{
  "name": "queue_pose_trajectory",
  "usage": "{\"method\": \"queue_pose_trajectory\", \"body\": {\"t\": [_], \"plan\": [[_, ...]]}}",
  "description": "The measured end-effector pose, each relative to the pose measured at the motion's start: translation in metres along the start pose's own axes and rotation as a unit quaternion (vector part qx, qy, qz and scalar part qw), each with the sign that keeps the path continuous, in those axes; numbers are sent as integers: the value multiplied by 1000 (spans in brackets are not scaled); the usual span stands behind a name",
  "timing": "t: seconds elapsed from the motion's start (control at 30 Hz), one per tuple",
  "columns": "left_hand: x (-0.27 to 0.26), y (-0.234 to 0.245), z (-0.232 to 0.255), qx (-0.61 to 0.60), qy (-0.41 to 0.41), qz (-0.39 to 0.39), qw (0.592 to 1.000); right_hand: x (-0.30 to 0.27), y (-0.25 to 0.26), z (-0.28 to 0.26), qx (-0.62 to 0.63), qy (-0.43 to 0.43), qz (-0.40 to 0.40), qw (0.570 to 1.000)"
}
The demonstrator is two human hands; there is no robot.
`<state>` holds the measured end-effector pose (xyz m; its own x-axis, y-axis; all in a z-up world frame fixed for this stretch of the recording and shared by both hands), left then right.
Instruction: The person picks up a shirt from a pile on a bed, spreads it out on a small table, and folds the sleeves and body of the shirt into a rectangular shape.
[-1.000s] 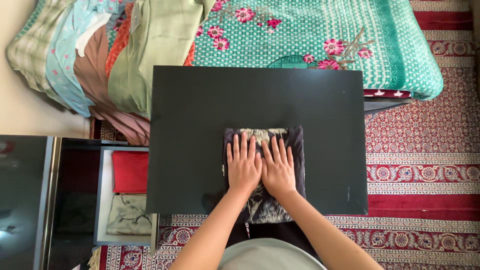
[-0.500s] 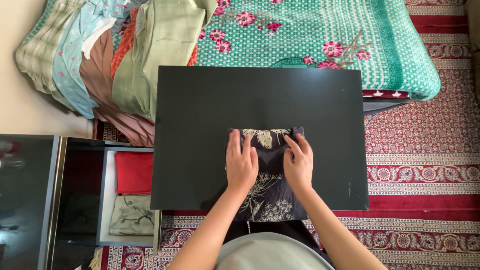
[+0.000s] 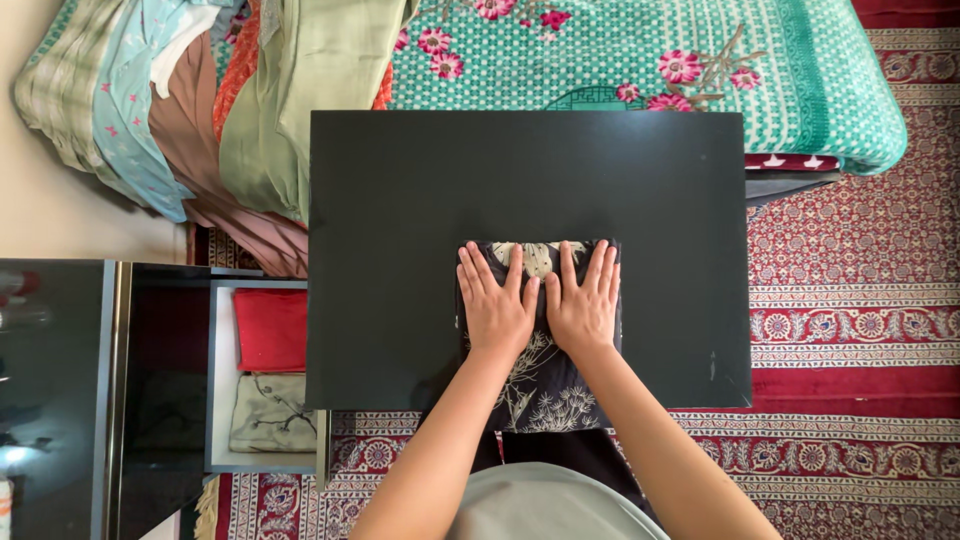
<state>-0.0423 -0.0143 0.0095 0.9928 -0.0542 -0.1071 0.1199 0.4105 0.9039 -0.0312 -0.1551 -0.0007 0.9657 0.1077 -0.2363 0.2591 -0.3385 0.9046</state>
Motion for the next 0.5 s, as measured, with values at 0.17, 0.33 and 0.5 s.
{"method": "queue_pose_trajectory", "body": {"t": [0.17,0.33,0.5], "plan": [[2,0,3,21,15,-3,1000,-1,3,-4,14,2,-7,1000],[3,-2,3,22,22,-1,1000,2,1,-5,10,-8,-12,1000],[2,-1,3,35,11,6,999,0,1,-7,5,-1,-6,1000]]}}
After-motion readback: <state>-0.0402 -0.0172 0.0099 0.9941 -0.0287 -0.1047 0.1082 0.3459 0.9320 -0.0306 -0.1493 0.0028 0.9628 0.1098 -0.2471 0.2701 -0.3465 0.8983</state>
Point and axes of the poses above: each hand's wrist, its own x-axis towards the middle knuckle, its own y-axis out of the back of the hand, z = x × y, the point moved 2 cm from there along x, towards the middle knuckle, and after that the axes turned 12 degrees about -z, right-handed, at the moved point
